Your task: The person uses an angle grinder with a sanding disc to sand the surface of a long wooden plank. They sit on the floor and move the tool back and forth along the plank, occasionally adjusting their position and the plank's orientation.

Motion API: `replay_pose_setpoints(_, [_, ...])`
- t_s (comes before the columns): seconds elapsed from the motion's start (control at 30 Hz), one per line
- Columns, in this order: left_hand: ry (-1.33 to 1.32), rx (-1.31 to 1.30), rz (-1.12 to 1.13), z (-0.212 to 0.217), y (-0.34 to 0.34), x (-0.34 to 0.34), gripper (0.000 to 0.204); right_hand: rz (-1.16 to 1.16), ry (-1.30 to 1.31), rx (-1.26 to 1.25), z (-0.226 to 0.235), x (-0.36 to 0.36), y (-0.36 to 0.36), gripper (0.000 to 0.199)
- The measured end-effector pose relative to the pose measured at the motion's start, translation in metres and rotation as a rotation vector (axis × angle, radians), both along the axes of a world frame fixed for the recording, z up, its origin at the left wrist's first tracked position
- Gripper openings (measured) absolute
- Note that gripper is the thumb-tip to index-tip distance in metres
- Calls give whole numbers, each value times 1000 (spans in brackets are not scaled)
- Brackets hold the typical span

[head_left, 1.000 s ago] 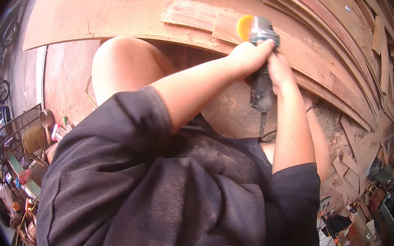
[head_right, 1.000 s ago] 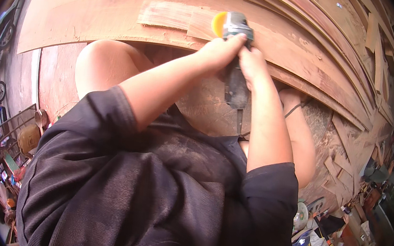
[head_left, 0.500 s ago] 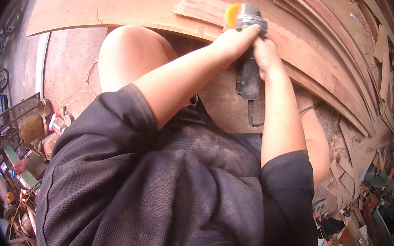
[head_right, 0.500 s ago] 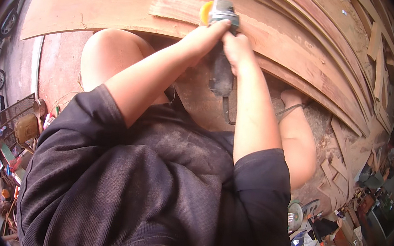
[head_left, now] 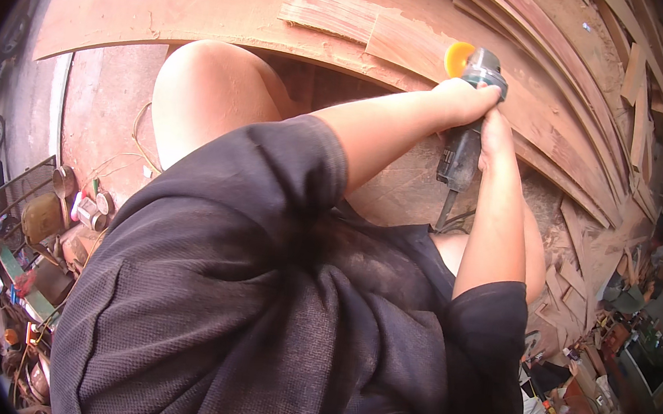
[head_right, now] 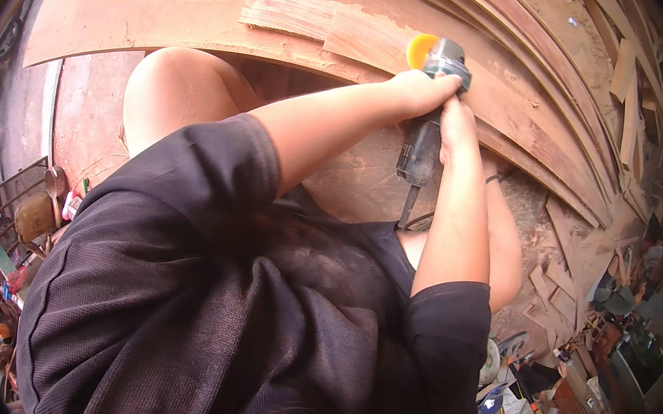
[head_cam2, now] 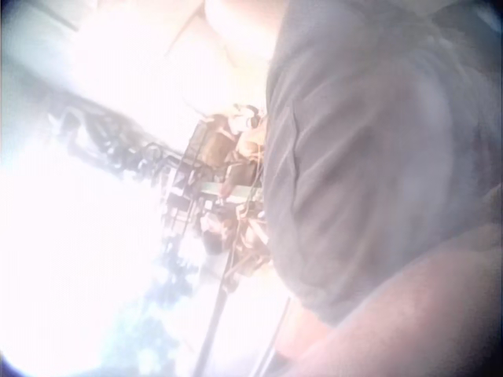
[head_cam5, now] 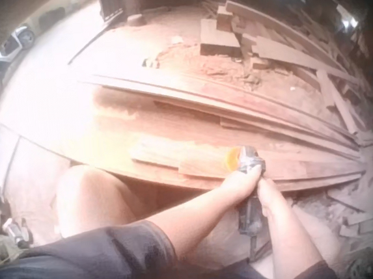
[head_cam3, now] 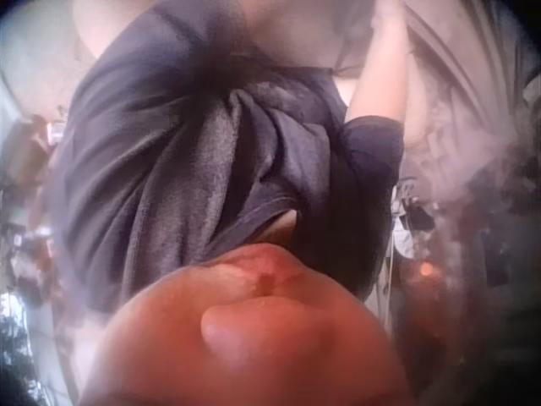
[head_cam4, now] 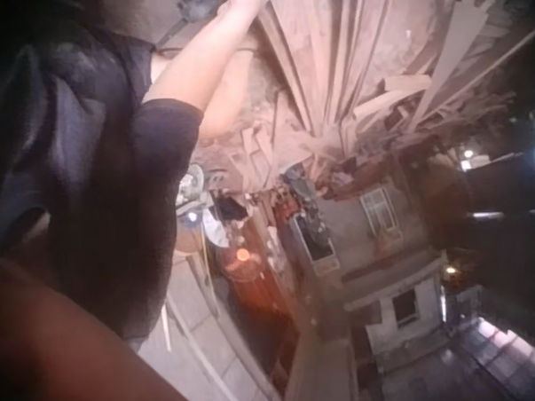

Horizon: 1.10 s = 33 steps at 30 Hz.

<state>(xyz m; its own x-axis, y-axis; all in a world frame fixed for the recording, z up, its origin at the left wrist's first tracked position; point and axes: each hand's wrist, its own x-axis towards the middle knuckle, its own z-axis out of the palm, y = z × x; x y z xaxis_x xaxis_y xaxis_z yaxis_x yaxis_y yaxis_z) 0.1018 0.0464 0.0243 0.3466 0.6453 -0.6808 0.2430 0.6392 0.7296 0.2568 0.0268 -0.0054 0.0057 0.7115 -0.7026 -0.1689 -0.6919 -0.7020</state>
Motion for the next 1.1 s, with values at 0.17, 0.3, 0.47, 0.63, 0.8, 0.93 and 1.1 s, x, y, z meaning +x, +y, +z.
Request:
replay_pose_setpoints(0.17, [17, 8, 4, 2, 3, -17, 90, 34, 17, 56, -10, -16, 3, 58])
replay_pose_setpoints(0.3, [-32, -25, 170, -10, -14, -77, 90, 191, -149, 98, -11, -74, 7, 56])
replay_pose_setpoints(0.47, [28, 0, 516, 1, -42, -101, 95, 499, -274, 175, -3, -121, 20, 73])
replay_pose_setpoints(0.63, [-87, -52, 435, -8, -44, -48, 95, 539, -236, 91, -9, -44, 21, 50])
replay_pose_setpoints(0.8, [-59, -10, 91, -21, -14, 51, 94, 119, -148, 57, 6, 53, -6, 50])
replay_pose_setpoints(0.93, [-65, -39, -87, -12, -3, 107, 90, -122, -6, -14, -9, 110, -20, 53])
replay_pose_setpoints(1.1, [-107, -49, -14, -19, -17, 67, 91, -107, -25, 36, -1, 59, -31, 49])
